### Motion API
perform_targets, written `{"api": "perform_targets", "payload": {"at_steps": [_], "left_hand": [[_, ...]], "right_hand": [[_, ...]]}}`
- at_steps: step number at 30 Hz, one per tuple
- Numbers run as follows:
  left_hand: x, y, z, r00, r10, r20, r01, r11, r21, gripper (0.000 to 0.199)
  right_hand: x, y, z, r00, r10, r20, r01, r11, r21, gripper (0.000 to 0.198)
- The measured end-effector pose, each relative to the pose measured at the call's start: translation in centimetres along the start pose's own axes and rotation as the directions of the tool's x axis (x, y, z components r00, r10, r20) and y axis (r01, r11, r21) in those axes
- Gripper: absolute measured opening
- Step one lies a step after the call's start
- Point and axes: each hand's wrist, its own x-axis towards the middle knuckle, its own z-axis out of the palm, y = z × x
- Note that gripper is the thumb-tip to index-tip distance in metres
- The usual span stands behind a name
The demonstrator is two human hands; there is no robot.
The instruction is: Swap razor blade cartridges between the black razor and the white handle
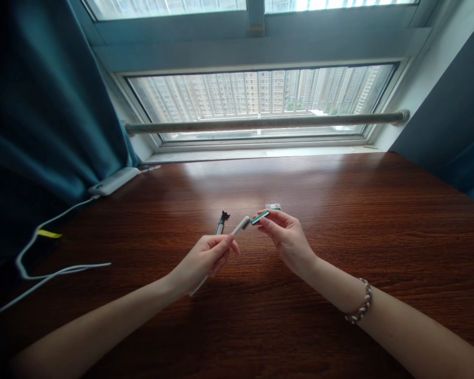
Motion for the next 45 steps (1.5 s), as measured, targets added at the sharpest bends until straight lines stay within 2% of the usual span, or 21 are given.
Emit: {"api": "perform_targets", "payload": {"at_steps": [7, 11, 23, 29, 32, 39, 45], "left_hand": [[-0.02, 0.29, 0.05, 0.998, 0.064, 0.023, -0.062, 0.996, -0.062, 0.040], [0.17, 0.19, 0.11, 0.999, 0.031, 0.044, -0.028, 0.997, -0.066, 0.040], [0.24, -0.09, 0.07, 0.999, 0.006, 0.049, -0.005, 1.000, -0.010, 0.042], [0.28, -0.11, 0.05, 0.998, 0.032, 0.052, -0.030, 0.999, -0.036, 0.039], [0.31, -0.19, 0.05, 0.997, 0.022, 0.069, -0.021, 1.000, -0.023, 0.038], [0.43, -0.18, 0.04, 0.997, -0.003, 0.077, 0.001, 1.000, 0.021, 0.040], [0.54, -0.35, -0.06, 0.997, -0.039, 0.074, 0.039, 0.999, 0.004, 0.041]], "right_hand": [[-0.24, 0.05, 0.17, 0.994, -0.004, 0.109, 0.014, 0.995, -0.095, 0.015], [-0.37, 0.12, 0.21, 0.990, -0.006, 0.140, 0.022, 0.993, -0.112, 0.014], [-0.06, -0.05, 0.04, 0.998, 0.050, 0.026, -0.049, 0.998, -0.034, 0.015], [-0.23, 0.04, 0.08, 0.992, 0.083, 0.097, -0.080, 0.996, -0.039, 0.014], [-0.24, -0.05, 0.12, 0.992, 0.094, 0.085, -0.093, 0.995, -0.023, 0.013], [0.16, -0.29, -0.27, 0.998, 0.066, 0.007, -0.066, 0.996, 0.064, 0.014], [0.44, -0.12, -0.57, 0.998, 0.044, -0.047, -0.042, 0.998, 0.040, 0.015]]}}
